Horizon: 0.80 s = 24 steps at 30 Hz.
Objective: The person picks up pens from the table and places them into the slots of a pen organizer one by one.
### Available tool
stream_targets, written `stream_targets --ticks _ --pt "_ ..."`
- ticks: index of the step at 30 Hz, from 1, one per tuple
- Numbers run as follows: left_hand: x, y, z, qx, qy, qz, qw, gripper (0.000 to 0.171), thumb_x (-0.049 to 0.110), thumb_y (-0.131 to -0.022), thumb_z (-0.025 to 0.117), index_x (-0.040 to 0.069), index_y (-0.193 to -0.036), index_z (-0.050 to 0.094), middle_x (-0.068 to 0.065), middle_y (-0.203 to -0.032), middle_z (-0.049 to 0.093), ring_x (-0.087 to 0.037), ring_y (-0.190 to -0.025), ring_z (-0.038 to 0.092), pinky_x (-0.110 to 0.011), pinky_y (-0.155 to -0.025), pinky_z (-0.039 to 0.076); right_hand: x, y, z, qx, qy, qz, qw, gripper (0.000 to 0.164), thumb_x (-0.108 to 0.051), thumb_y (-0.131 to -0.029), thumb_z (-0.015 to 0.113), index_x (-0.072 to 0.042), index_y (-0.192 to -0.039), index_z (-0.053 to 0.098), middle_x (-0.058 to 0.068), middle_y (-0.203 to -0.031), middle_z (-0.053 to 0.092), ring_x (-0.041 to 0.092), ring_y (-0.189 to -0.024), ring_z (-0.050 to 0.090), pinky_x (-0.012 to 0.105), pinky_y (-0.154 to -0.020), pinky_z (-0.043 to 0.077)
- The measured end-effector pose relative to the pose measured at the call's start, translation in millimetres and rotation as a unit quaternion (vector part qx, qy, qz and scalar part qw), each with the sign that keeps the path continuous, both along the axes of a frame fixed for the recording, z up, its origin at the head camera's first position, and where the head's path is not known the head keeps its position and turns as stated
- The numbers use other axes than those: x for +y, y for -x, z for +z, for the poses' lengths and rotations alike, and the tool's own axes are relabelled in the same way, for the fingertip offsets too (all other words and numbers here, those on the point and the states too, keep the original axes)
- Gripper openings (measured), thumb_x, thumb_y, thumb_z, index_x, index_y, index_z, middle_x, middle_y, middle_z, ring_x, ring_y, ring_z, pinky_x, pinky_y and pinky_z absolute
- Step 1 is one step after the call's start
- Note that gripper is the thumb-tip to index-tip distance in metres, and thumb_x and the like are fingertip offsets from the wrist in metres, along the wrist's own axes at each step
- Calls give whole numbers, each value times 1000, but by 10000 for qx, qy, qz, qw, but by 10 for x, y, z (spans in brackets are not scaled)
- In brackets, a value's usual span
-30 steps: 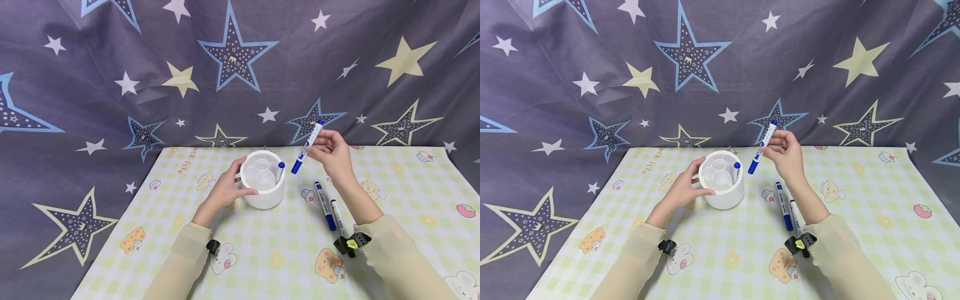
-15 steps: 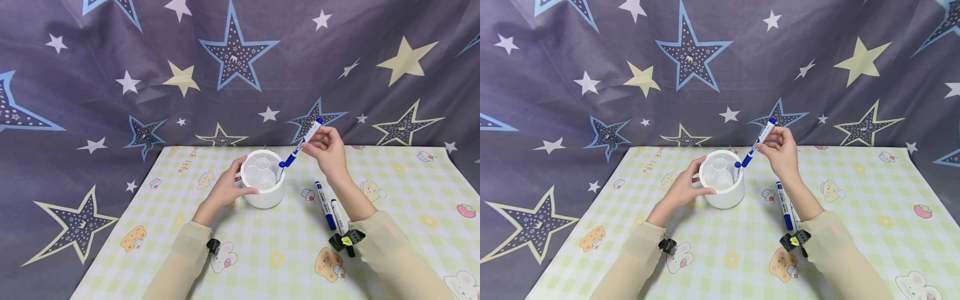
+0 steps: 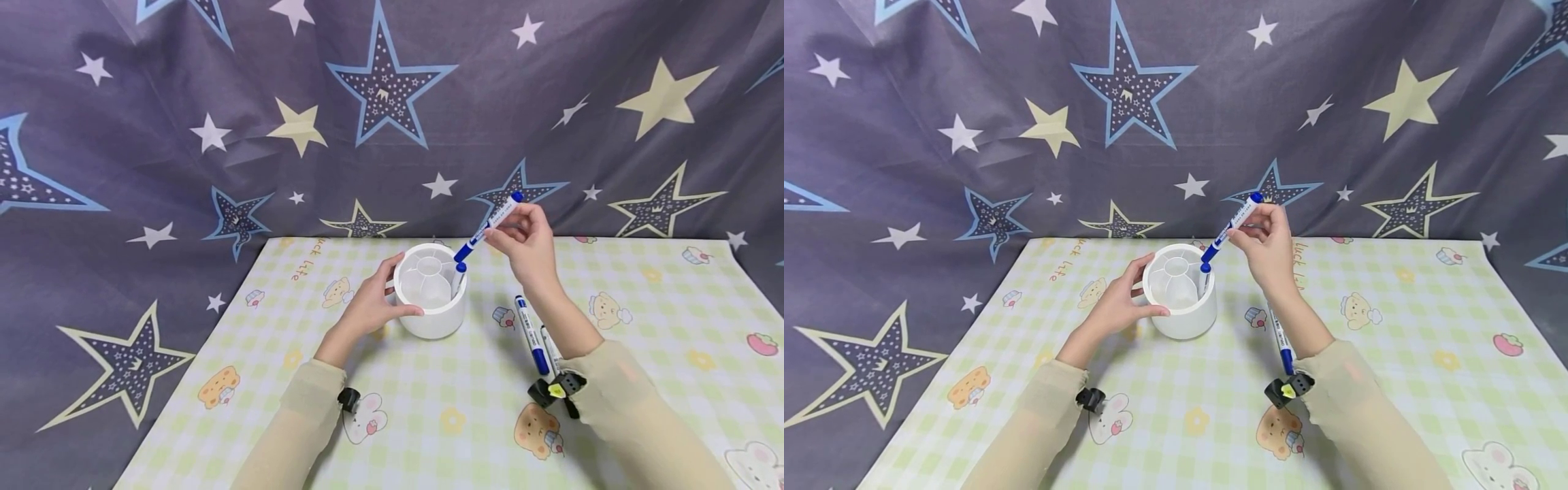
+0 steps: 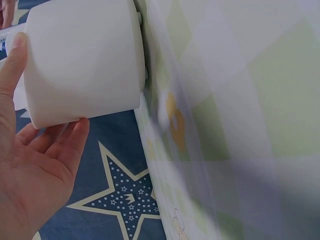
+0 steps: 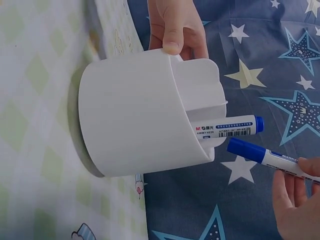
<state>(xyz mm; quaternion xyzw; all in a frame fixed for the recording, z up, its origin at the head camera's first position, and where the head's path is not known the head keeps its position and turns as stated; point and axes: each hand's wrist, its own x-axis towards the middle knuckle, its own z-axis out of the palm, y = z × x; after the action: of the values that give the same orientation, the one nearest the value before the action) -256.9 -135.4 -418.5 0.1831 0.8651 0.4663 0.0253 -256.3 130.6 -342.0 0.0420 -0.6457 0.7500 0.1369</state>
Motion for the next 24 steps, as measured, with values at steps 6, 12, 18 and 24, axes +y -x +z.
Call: stream_targets --ticks 6,12,18,24 --pt "6 -4 9 -1 18 20 10000 109 28 -71 92 19 -157 26 -8 -157 41 -29 -139 50 -39 -113 50 -41 10 -1 -14 96 49 9999 41 12 -88 65 -21 -107 48 -5 -99 60 4 -87 65 17 -82 62" --pt "3 -1 4 -19 3 31 10000 109 27 -71 92 19 -157 26 -8 -157 41 -30 -138 50 -41 -113 50 -87 14 -7 16 97 82 9999 41 12 -88 64 -21 -105 48 -6 -98 60 3 -88 64 16 -82 62" --pt "-4 -4 2 -40 -13 32 10000 109 27 -71 92 20 -157 26 -8 -157 41 -30 -139 49 -43 -114 49 -118 18 -18 -4 17 134 9999 41 13 -87 63 -21 -105 49 -6 -98 61 4 -89 65 17 -83 62" --pt "-3 -2 -2 -48 -15 40 10000 109 28 -71 92 21 -157 26 -7 -156 41 -28 -140 48 -42 -114 49 -138 23 -37 -85 27 261 9996 41 14 -88 62 -21 -104 50 -8 -97 62 3 -89 65 18 -84 62"
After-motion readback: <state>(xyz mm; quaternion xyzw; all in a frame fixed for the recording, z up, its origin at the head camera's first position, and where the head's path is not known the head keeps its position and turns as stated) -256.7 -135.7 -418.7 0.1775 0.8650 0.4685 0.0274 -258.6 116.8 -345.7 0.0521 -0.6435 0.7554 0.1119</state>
